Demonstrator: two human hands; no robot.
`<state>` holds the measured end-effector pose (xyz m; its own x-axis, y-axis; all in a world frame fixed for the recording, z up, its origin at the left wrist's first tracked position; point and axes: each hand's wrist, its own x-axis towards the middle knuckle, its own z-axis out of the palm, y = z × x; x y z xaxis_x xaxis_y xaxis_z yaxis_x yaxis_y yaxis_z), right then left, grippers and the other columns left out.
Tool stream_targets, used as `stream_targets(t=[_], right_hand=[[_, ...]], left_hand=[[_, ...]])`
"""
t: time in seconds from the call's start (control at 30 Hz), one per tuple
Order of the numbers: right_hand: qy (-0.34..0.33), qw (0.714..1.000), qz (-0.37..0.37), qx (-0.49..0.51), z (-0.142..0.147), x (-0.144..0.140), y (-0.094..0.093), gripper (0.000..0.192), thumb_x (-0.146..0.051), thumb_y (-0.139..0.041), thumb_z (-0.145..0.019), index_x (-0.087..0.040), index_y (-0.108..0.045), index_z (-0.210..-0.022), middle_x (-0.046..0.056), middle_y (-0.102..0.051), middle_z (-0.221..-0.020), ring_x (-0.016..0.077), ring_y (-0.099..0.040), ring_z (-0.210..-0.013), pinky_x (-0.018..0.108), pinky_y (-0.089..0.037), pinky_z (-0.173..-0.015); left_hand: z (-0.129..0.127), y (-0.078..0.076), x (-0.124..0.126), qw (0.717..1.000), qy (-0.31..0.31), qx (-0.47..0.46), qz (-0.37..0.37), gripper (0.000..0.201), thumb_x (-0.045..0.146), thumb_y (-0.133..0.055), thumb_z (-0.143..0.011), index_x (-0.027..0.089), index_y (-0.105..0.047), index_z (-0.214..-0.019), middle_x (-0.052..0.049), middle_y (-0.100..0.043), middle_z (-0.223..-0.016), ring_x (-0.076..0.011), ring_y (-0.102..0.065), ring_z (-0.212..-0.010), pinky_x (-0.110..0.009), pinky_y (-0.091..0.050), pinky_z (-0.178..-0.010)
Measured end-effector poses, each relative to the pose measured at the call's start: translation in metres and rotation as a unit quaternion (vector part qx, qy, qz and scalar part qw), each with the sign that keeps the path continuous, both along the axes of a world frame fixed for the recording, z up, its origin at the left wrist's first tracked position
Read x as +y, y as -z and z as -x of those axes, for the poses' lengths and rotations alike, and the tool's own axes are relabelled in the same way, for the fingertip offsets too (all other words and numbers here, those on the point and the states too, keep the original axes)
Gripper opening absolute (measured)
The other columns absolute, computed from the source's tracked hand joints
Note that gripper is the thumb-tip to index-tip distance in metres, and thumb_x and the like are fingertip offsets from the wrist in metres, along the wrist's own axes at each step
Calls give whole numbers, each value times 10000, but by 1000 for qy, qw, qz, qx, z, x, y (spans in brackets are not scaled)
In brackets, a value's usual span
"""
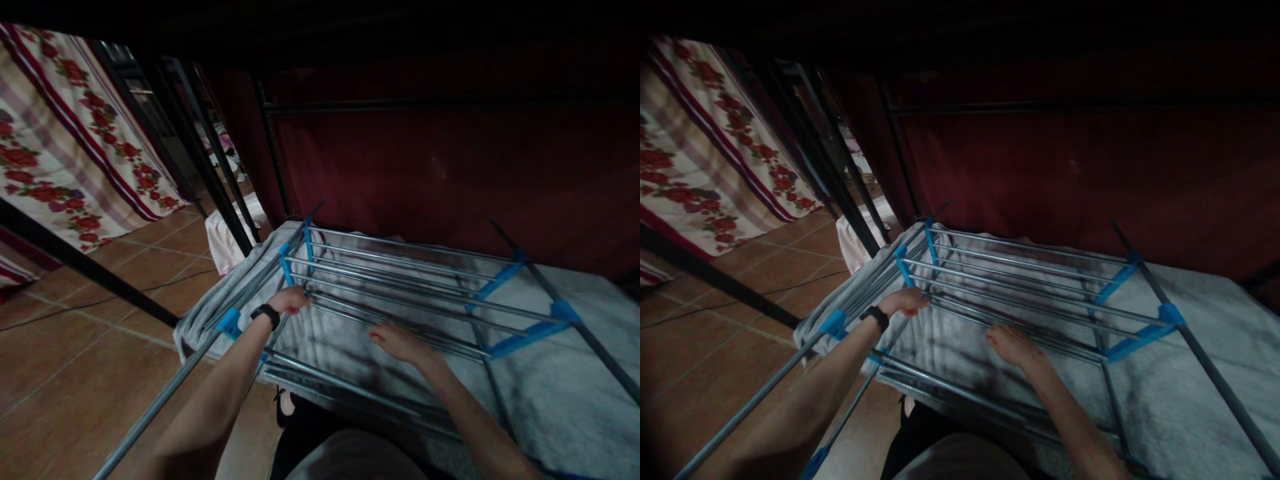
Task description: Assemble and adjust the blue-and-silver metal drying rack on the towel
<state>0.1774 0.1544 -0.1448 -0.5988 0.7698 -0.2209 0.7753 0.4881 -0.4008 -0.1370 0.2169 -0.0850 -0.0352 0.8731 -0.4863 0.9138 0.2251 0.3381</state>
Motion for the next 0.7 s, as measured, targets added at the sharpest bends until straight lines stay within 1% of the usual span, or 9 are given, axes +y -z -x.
stream_targets(t=[0.07,0.13,0.23,0.3,0.37,0.43,0.5,0.6,0.7], right_hand=[[74,997,8,-18,-26,-13,3,327,-256,-409,-1001,-195,-728,-964,92,-743,-1018,225,-677,-986,301,-449,-842],[141,989,12,-31,-48,-29,6,337,-279,-402,-1008,-193,-727,-1000,99,-744,-1060,234,-677,-1043,309,-445,-873],[236,969,25,-75,-78,-56,10,349,-322,-404,-1019,-177,-721,-1037,125,-742,-1091,262,-676,-1084,332,-452,-879],[295,949,38,-106,-96,-72,9,361,-352,-408,-1020,-162,-715,-1048,147,-734,-1116,282,-675,-1095,350,-460,-880],[361,923,60,-122,-114,-84,5,376,-388,-412,-1018,-161,-709,-1059,159,-725,-1148,290,-671,-1108,360,-465,-887],[442,883,88,-129,-130,-94,2,402,-429,-404,-1015,-167,-703,-1071,166,-719,-1158,302,-671,-1110,376,-475,-890],[528,836,84,-123,-145,-100,1,431,-458,-391,-1009,-158,-685,-1108,181,-710,-1155,326,-670,-1106,408,-485,-895],[627,776,-13,-69,-161,-104,8,450,-423,-413,-983,-123,-599,-1262,221,-662,-1220,348,-644,-1144,428,-488,-929],[657,743,-126,21,-171,-96,19,556,-290,-438,-933,-76,-425,-1447,254,-577,-1336,339,-582,-1243,419,-464,-1004]], left_hand=[[-28,0,-1,994,98,-30,24,252,370,-615,-865,140,-708,-821,-59,-699,-675,-184,-663,-644,-239,-503,-601],[-63,2,-5,975,210,-72,-11,240,343,-577,-898,152,-721,-918,-52,-735,-784,-178,-679,-728,-236,-516,-667],[-118,10,-16,927,340,-111,-108,271,309,-535,-934,166,-708,-1085,-81,-753,-1046,-210,-693,-950,-282,-532,-842],[-150,18,-23,892,411,-111,-154,323,283,-534,-940,174,-665,-1213,-110,-705,-1228,-237,-660,-1110,-332,-508,-967],[-178,27,-28,862,464,-97,-179,395,239,-551,-927,177,-608,-1313,-128,-649,-1338,-254,-612,-1222,-375,-469,-1056],[-203,36,-30,846,492,-89,-187,435,199,-547,-921,173,-576,-1354,-132,-622,-1383,-256,-584,-1271,-395,-444,-1099],[-226,45,-28,843,495,-95,-186,447,183,-539,-921,164,-569,-1366,-132,-614,-1397,-255,-583,-1280,-392,-437,-1113],[-259,57,-24,857,475,-114,-161,481,190,-549,-913,166,-559,-1393,-128,-626,-1386,-251,-610,-1252,-362,-461,-1092],[-286,69,-21,869,460,-114,-143,504,189,-571,-902,176,-560,-1406,-125,-629,-1388,-256,-611,-1258,-358,-470,-1082]])
